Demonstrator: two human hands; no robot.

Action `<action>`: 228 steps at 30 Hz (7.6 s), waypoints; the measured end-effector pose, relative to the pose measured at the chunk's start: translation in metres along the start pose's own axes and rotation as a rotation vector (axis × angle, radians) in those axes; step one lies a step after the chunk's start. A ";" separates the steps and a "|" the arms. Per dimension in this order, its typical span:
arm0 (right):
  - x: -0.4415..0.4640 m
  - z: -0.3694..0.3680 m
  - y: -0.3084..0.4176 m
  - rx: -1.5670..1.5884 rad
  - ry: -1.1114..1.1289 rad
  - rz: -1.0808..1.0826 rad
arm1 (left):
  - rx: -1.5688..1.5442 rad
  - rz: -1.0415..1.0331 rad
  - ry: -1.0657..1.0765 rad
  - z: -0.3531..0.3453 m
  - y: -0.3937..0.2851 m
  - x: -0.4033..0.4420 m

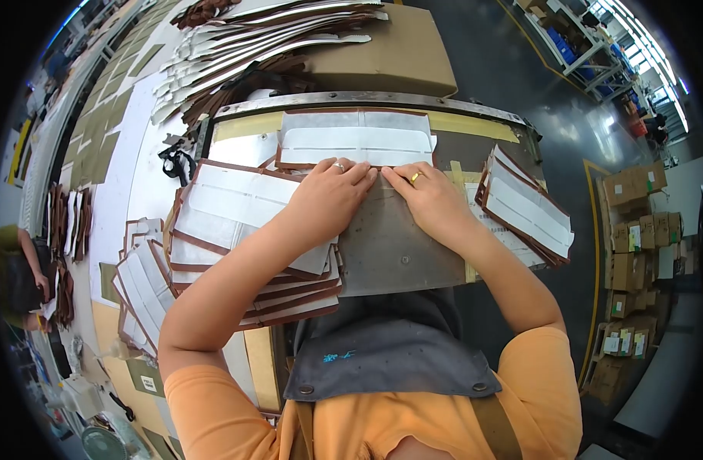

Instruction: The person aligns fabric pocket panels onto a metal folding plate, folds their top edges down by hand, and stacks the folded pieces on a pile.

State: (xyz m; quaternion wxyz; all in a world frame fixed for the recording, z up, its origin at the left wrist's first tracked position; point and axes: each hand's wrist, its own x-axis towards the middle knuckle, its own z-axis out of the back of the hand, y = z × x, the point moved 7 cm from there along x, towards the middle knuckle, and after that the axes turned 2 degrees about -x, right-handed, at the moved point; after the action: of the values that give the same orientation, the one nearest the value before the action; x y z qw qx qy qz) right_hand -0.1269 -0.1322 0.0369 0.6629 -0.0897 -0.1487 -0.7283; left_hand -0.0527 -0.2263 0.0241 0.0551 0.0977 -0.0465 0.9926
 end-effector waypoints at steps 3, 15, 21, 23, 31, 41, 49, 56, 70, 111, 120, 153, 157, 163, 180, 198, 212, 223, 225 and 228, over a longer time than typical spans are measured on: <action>0.003 -0.005 0.000 -0.050 0.071 -0.057 | 0.018 -0.006 0.005 0.000 -0.001 0.001; 0.004 -0.002 -0.008 0.092 0.051 -0.087 | 0.127 -0.007 -0.055 -0.006 -0.009 0.006; 0.004 -0.006 0.000 -0.002 0.046 -0.051 | 0.007 0.119 -0.078 -0.004 -0.002 0.009; 0.006 -0.006 0.002 -0.050 -0.043 -0.018 | -0.029 0.144 -0.100 -0.006 -0.001 0.008; 0.058 -0.016 -0.077 0.226 -0.120 -0.167 | -0.248 0.000 0.000 0.000 -0.015 0.005; 0.055 0.061 -0.070 0.715 -0.110 -0.355 | -0.374 0.060 -0.369 0.077 -0.022 -0.023; -0.106 0.148 -0.200 0.713 0.079 -0.799 | -0.313 0.247 -0.537 0.086 0.021 -0.088; -0.015 0.037 -0.063 0.682 0.101 -0.500 | -0.240 0.277 -0.430 0.064 0.022 -0.103; 0.078 0.013 -0.040 1.025 0.051 -0.528 | 0.042 0.284 -0.174 0.050 0.033 -0.118; 0.026 -0.012 -0.076 -0.054 -0.031 -0.318 | -0.011 0.423 0.022 -0.006 0.096 -0.010; 0.027 -0.017 -0.079 -0.123 0.015 -0.342 | -0.082 0.395 -0.023 -0.003 0.097 -0.004; 0.144 -0.058 -0.014 0.257 0.014 0.077 | -0.167 0.423 -0.394 0.010 0.113 -0.012; 0.128 -0.047 -0.021 0.144 0.042 0.088 | 0.001 0.439 -0.174 0.005 0.109 -0.009; 0.108 -0.038 -0.061 0.263 0.192 -0.172 | -0.047 0.504 -0.204 0.003 0.110 -0.010; 0.010 -0.029 -0.028 1.206 0.693 -0.765 | -0.081 0.438 -0.378 0.039 0.100 -0.011; 0.034 -0.024 -0.074 -0.086 -0.011 -0.217 | -0.047 0.420 -0.039 -0.010 0.091 -0.003; 0.051 -0.012 -0.059 -0.127 0.034 -0.202 | -0.067 0.372 -0.162 0.003 0.082 -0.004; 0.138 -0.060 -0.028 0.249 -0.107 0.086 | -0.127 0.326 -0.148 0.003 0.092 -0.004; 0.136 -0.058 -0.022 0.153 -0.099 0.085 | -0.128 0.352 -0.191 0.007 0.102 -0.004; 0.133 -0.058 -0.019 0.070 -0.119 0.099 | -0.019 0.432 -0.093 0.008 0.112 0.001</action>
State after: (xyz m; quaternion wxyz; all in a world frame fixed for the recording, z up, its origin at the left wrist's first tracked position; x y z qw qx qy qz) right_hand -0.1560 -0.2750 0.0246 0.6909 -0.1171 -0.2085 -0.6823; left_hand -0.0652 -0.3376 0.0229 -0.1600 0.1306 -0.0784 0.9753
